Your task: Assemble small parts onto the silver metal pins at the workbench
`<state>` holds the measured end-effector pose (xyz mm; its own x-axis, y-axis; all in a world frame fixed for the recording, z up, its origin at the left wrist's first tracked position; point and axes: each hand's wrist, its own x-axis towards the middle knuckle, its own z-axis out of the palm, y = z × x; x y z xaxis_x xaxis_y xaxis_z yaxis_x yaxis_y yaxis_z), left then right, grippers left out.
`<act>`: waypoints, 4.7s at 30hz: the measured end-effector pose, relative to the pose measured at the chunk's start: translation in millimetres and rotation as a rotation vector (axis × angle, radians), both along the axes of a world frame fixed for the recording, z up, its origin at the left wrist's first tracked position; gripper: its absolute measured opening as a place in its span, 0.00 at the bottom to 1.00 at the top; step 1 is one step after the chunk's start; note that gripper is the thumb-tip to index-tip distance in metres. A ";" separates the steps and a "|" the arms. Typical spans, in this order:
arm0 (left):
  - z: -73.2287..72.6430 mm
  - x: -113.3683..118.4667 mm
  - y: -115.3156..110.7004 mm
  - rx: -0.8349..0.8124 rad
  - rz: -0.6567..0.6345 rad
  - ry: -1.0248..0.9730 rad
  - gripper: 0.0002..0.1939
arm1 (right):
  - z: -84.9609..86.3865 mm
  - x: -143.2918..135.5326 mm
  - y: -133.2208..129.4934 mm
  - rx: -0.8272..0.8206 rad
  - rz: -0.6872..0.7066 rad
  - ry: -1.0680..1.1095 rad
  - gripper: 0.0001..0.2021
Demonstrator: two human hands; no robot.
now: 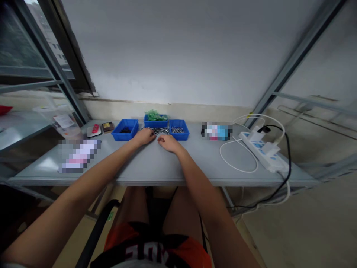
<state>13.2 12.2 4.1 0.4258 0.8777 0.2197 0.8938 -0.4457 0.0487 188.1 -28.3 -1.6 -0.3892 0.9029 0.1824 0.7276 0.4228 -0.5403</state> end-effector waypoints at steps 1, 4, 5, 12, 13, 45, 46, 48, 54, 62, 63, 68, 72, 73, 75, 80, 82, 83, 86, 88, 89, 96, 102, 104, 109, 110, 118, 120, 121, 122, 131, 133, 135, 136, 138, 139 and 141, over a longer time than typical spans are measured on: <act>3.5 4.2 2.3 -0.010 0.018 0.024 0.19 | 0.6 0.0 -0.4 -0.007 0.002 -0.005 0.09; 7.8 15.0 8.4 -0.022 0.057 0.063 0.17 | 3.0 -0.4 -2.5 -0.017 0.011 -0.020 0.09; 7.0 17.5 9.7 -0.018 0.061 0.066 0.16 | 3.6 -0.6 -3.2 -0.017 0.011 -0.024 0.09; -1.7 20.7 11.8 -0.011 0.125 -0.025 0.16 | 4.3 -2.0 -4.1 -0.008 0.016 -0.056 0.09; -0.7 20.3 11.6 -0.018 0.136 -0.037 0.15 | 4.6 -2.0 -4.2 -0.009 0.012 -0.060 0.09; -0.7 -10.1 -20.8 -0.216 -0.295 -0.733 0.06 | 4.6 -3.0 -4.8 0.026 0.058 0.105 0.10; 0.4 -10.4 -21.5 -0.212 -0.296 -0.727 0.06 | 5.0 -2.8 -4.9 0.030 0.062 0.104 0.11; 2.4 -10.9 -22.8 -0.208 -0.295 -0.721 0.07 | 5.6 -2.4 -5.1 0.028 0.066 0.103 0.11; 6.8 -9.5 -24.5 -0.199 -0.323 -0.736 0.09 | 4.7 -0.2 -3.4 0.036 0.055 0.104 0.11; 11.3 -11.8 -25.1 -0.163 -0.373 -0.803 0.11 | 7.1 3.3 -3.1 0.094 0.053 0.185 0.12; 11.1 -11.5 -25.6 -0.161 -0.377 -0.814 0.11 | 7.6 3.2 -3.5 0.105 0.056 0.191 0.12; 11.7 -7.6 -30.0 -0.201 -0.383 -0.874 0.11 | 9.9 1.3 -5.8 0.108 0.058 0.150 0.12; 15.1 -7.8 -31.7 -0.205 -0.355 -0.931 0.08 | 11.1 0.9 -5.6 0.111 0.040 0.149 0.11; 15.4 -8.4 -31.4 -0.199 -0.333 -0.942 0.08 | 11.5 1.0 -5.3 0.115 0.023 0.150 0.11; 14.3 -9.3 -30.0 -0.187 -0.290 -0.934 0.08 | 12.7 1.1 -5.3 0.129 -0.026 0.157 0.12; 4.6 -6.9 -26.1 -0.157 -0.296 -0.778 0.10 | 15.3 0.0 -7.1 0.175 -0.060 0.182 0.13; 1.5 -5.5 -25.1 -0.128 -0.321 -0.721 0.10 | 15.2 -0.6 -7.9 0.168 -0.046 0.171 0.13; 0.5 -5.0 -24.8 -0.114 -0.331 -0.697 0.09 | 15.1 -0.8 -8.1 0.161 -0.041 0.166 0.13; -0.3 -5.1 -23.8 -0.093 -0.332 -0.645 0.08 | 14.4 -1.0 -8.5 0.146 -0.023 0.167 0.13; -0.4 -5.7 -23.0 -0.078 -0.324 -0.616 0.08 | 13.9 -0.9 -8.1 0.144 -0.010 0.173 0.13; -0.5 -6.1 -22.4 -0.066 -0.325 -0.602 0.08 | 13.7 -0.7 -7.8 0.140 -0.007 0.175 0.13; -2.9 -7.8 -19.8 -0.013 -0.351 -0.527 0.08 | 12.4 -0.3 -5.8 0.125 0.004 0.158 0.13; -3.3 -6.8 -20.5 0.010 -0.377 -0.482 0.09 | 10.0 -0.7 -5.0 0.119 0.017 0.162 0.12; -2.7 -6.3 -21.1 0.029 -0.370 -0.467 0.08 | 9.4 -0.3 -4.3 0.121 0.024 0.154 0.12; -2.0 -7.1 -21.3 0.006 -0.381 -0.479 0.09 | 10.2 0.9 -4.1 0.117 0.027 0.127 0.13; -2.3 -7.3 -20.9 0.000 -0.384 -0.486 0.09 | 10.5 1.0 -4.2 0.113 0.024 0.125 0.12; -0.9 -8.8 -20.8 -0.026 -0.396 -0.517 0.11 | 9.2 1.2 -3.1 0.098 0.039 0.113 0.10; 0.6 -9.2 -21.9 -0.027 -0.386 -0.520 0.10 | 7.6 1.3 -1.8 0.105 0.034 0.110 0.09; 1.1 -9.5 -22.4 -0.031 -0.381 -0.518 0.10 | 7.0 1.5 -1.1 0.108 0.024 0.121 0.08; 1.5 -9.8 -22.7 -0.039 -0.377 -0.515 0.10 | 6.6 1.8 -0.5 0.110 0.007 0.140 0.09; 1.4 -13.0 -21.4 -0.062 -0.324 -0.501 0.08 | 9.2 3.7 -1.6 0.106 -0.029 0.187 0.10; 2.1 -13.4 -20.6 -0.047 -0.294 -0.520 0.08 | 9.2 3.6 -1.8 0.105 -0.021 0.183 0.09; 3.1 -13.4 -20.1 -0.027 -0.273 -0.555 0.09 | 9.0 3.7 -2.3 0.101 -0.011 0.176 0.09; 3.6 -13.1 -20.0 -0.019 -0.267 -0.570 0.09 | 8.9 3.6 -2.7 0.094 -0.007 0.173 0.09; 4.5 -12.1 -20.5 -0.011 -0.268 -0.587 0.10 | 8.4 3.4 -3.4 0.075 0.005 0.160 0.08; 5.0 -11.5 -21.1 -0.009 -0.274 -0.587 0.10 | 8.0 3.3 -3.7 0.068 0.009 0.148 0.08; 5.8 -10.6 -22.4 0.000 -0.293 -0.581 0.11 | 6.6 3.1 -3.3 0.067 0.014 0.123 0.07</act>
